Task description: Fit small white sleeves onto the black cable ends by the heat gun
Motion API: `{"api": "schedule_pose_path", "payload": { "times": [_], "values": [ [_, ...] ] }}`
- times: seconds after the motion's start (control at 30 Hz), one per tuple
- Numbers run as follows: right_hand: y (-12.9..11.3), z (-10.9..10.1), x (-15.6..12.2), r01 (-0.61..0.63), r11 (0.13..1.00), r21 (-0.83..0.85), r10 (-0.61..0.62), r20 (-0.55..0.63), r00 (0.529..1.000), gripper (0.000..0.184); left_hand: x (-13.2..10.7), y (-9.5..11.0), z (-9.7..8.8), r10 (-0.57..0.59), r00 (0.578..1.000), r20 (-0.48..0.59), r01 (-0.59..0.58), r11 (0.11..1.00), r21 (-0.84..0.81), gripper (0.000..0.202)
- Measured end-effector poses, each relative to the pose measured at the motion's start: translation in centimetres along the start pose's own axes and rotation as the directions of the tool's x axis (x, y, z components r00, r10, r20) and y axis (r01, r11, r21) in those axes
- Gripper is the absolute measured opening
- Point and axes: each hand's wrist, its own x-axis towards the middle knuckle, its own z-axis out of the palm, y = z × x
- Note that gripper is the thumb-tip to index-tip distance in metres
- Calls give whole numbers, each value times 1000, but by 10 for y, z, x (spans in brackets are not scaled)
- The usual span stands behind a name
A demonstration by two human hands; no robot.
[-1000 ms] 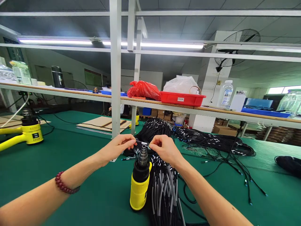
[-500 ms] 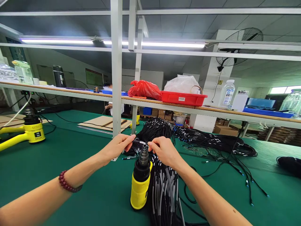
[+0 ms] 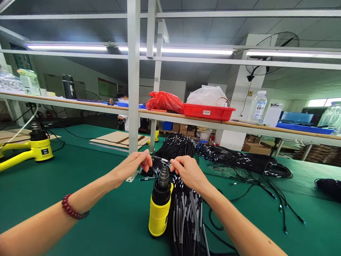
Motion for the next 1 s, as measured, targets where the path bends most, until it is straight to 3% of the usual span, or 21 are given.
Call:
{"api": "schedule_pose_path", "payload": {
  "times": [0.13,0.33,0.53,0.77,1.0],
  "values": [
    [-6,-1,-3,-23,996,81,20,43,999,39,-1,-1,-1,6,1000,-27,-6,1000,-15,45],
    [-12,1,-6,-53,996,75,47,79,996,37,-4,1,0,87,993,85,-95,990,101,30],
    [-6,-1,-6,-40,997,67,36,58,998,32,-3,-1,0,138,988,72,-149,973,177,40],
    [-5,-1,-2,-29,997,-72,30,12,999,38,3,-2,4,59,998,-5,-56,970,236,59],
    [10,7,5,18,997,-77,-27,-113,993,28,5,-5,4,177,984,-23,-171,972,161,28]
  ]
}}
